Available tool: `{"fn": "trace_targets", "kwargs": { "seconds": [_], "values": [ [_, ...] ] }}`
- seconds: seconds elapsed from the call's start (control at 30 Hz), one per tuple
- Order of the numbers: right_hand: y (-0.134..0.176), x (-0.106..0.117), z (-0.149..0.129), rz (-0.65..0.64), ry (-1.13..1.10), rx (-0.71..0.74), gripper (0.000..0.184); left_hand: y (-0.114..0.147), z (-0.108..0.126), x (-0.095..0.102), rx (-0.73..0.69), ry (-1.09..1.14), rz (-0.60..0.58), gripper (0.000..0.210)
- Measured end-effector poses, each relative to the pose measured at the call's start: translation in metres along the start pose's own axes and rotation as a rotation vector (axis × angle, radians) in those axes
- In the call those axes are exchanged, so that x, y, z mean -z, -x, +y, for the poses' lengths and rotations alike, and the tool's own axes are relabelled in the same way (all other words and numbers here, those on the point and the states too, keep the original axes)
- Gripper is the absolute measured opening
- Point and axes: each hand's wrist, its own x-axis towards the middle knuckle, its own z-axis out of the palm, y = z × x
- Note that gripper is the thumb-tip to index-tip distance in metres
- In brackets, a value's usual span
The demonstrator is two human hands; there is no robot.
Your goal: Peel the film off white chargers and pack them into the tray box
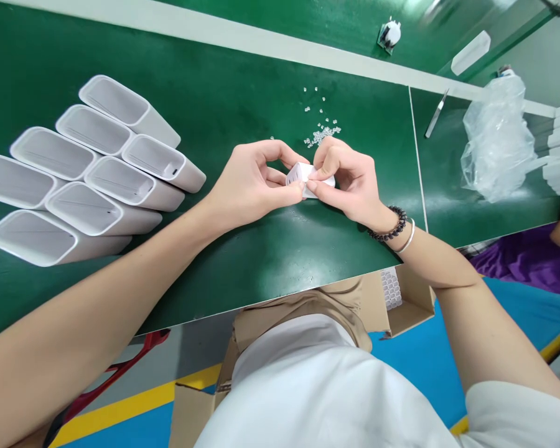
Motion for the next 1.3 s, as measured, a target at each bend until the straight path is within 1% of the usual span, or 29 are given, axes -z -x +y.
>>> {"fn": "trace_targets", "kwargs": {
  "seconds": [0.1, 0.17, 0.3, 0.47, 0.57, 0.67, 0.73, 0.77, 0.83, 0.9, 0.93, 1.0, 1.07, 1.13, 1.23, 1.27, 1.3],
  "values": [
    [0.002, -0.001, 0.0, 0.017, 0.04, -0.07, 0.043, 0.001, 0.0, -0.002, -0.028, -0.039, -0.028, 0.018],
    [0.002, -0.002, -0.001, 0.026, 0.059, -0.105, 0.044, 0.002, -0.001, -0.003, -0.033, -0.039, -0.009, 0.017],
    [0.002, -0.003, -0.004, 0.033, 0.008, -0.039, 0.042, 0.005, 0.0, -0.008, -0.034, -0.018, 0.037, 0.021],
    [0.001, -0.005, -0.001, 0.046, -0.005, -0.045, 0.045, 0.004, 0.001, -0.01, -0.022, -0.024, 0.076, 0.019],
    [-0.002, -0.002, 0.004, 0.039, -0.031, -0.001, 0.04, 0.0, 0.002, -0.006, -0.005, -0.015, 0.044, 0.017],
    [-0.004, 0.005, 0.001, 0.023, 0.065, 0.013, 0.03, -0.005, 0.002, -0.002, 0.032, 0.08, -0.015, 0.018],
    [0.0, 0.008, -0.005, 0.013, 0.213, 0.0, 0.022, -0.007, 0.001, -0.001, 0.043, 0.156, 0.011, 0.022],
    [0.004, 0.008, -0.009, 0.007, 0.294, -0.011, 0.024, -0.007, 0.001, -0.002, 0.04, 0.185, 0.043, 0.025],
    [0.016, 0.004, -0.014, -0.004, 0.426, -0.046, 0.041, -0.005, -0.002, -0.006, 0.033, 0.215, 0.096, 0.028],
    [0.028, -0.003, -0.018, 0.0, 0.481, -0.086, 0.054, 0.001, -0.002, -0.014, 0.01, 0.188, 0.096, 0.028],
    [0.033, -0.006, -0.02, 0.002, 0.471, -0.103, 0.057, 0.005, -0.001, -0.018, -0.034, 0.135, 0.072, 0.026],
    [0.044, -0.011, -0.026, 0.011, 0.386, -0.113, 0.057, 0.016, 0.004, -0.027, -0.207, -0.062, 0.024, 0.024],
    [0.06, -0.014, -0.038, 0.038, 0.243, -0.104, 0.053, 0.033, 0.013, -0.037, -0.412, -0.305, -0.014, 0.024],
    [0.085, -0.02, -0.056, 0.098, 0.081, -0.113, 0.047, 0.057, 0.021, -0.048, -0.537, -0.493, -0.089, 0.021],
    [0.135, -0.038, -0.079, 0.2, -0.131, -0.159, 0.04, 0.1, 0.023, -0.064, -0.613, -0.623, -0.283, 0.02],
    [0.152, -0.046, -0.083, 0.234, -0.178, -0.177, 0.038, 0.114, 0.02, -0.068, -0.602, -0.649, -0.342, 0.023],
    [0.168, -0.054, -0.084, 0.268, -0.207, -0.197, 0.035, 0.128, 0.015, -0.072, -0.55, -0.684, -0.385, 0.025]
  ]
}}
